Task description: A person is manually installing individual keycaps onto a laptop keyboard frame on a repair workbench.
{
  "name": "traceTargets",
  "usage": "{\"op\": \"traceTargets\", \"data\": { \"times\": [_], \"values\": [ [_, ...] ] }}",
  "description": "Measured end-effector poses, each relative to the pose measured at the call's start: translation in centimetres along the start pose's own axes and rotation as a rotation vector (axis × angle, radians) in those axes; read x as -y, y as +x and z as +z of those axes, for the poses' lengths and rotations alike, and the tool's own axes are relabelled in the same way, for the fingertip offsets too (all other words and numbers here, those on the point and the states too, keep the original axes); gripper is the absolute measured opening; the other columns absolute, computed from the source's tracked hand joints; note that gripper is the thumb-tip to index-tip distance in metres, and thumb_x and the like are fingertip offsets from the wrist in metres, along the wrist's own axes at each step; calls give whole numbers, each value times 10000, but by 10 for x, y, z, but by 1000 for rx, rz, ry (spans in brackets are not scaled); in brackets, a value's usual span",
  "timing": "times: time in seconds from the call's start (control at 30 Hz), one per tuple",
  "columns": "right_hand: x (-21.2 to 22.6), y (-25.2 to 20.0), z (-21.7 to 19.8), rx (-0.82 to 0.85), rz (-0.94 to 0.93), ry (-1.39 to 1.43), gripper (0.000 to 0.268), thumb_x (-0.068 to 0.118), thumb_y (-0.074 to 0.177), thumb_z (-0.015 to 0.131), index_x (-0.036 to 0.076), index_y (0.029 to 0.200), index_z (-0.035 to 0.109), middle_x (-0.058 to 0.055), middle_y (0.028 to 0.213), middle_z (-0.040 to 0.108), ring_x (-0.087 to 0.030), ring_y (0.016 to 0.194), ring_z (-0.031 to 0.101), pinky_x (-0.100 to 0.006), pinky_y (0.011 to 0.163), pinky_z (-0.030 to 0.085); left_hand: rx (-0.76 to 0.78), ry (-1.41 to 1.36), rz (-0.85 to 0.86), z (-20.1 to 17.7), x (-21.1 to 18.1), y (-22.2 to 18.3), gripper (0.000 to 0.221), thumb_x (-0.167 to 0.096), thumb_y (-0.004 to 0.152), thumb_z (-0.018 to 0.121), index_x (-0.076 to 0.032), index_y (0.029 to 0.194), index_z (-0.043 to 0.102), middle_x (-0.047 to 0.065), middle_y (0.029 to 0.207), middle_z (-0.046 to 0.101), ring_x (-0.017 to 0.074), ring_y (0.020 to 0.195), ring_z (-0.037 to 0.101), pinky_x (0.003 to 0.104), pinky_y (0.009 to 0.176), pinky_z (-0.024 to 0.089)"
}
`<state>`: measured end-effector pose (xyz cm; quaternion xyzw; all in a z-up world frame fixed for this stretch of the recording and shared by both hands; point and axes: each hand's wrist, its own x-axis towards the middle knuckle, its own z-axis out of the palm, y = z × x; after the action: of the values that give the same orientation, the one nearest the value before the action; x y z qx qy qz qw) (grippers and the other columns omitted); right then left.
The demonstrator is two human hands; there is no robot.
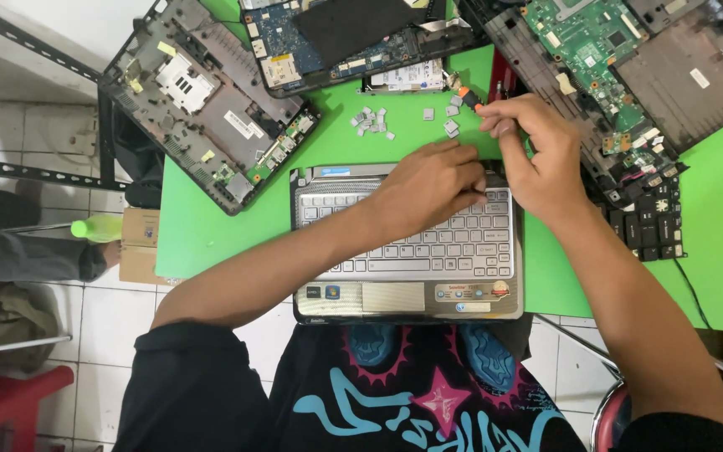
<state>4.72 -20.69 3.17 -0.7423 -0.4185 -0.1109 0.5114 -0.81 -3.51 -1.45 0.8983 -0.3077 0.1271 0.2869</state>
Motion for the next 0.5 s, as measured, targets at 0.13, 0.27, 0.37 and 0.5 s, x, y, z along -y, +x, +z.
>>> {"op": "traceTargets", "data": {
  "times": [0.13,0.27,0.37,0.5],
  "values": [
    [0,0,-1,4,-5,-2,298,-207,1009,474,-82,1151,705,-197,971,695,-367,862,686,-455,758,532,-15,1,-6,-1,-7,0,161,-221,834,784,-128,899,670,27,889,611,306,911,658,424,774,528],
    [-3,-1,-1,13,6,-6,292,-202,997,494,-66,1144,706,-183,962,693,-353,862,688,-449,760,532,-39,210,45,-7,-20,-4,97,-225,904,731,-154,945,679,-9,931,613,250,898,668,376,725,499],
    [-5,-2,0,20,3,4,289,-201,1001,495,-65,1149,703,-178,963,690,-355,867,688,-446,769,531,-19,232,57,-1,-16,-4,121,-225,944,688,-126,1011,667,24,971,615,275,902,667,381,729,477],
    [-6,-3,2,21,-3,-1,282,-201,1005,505,-64,1145,707,-169,962,696,-366,876,693,-450,770,534,80,152,28,7,-4,-1,235,-265,957,656,-72,1087,622,81,1054,603,331,942,670,417,785,469]
  ]
}}
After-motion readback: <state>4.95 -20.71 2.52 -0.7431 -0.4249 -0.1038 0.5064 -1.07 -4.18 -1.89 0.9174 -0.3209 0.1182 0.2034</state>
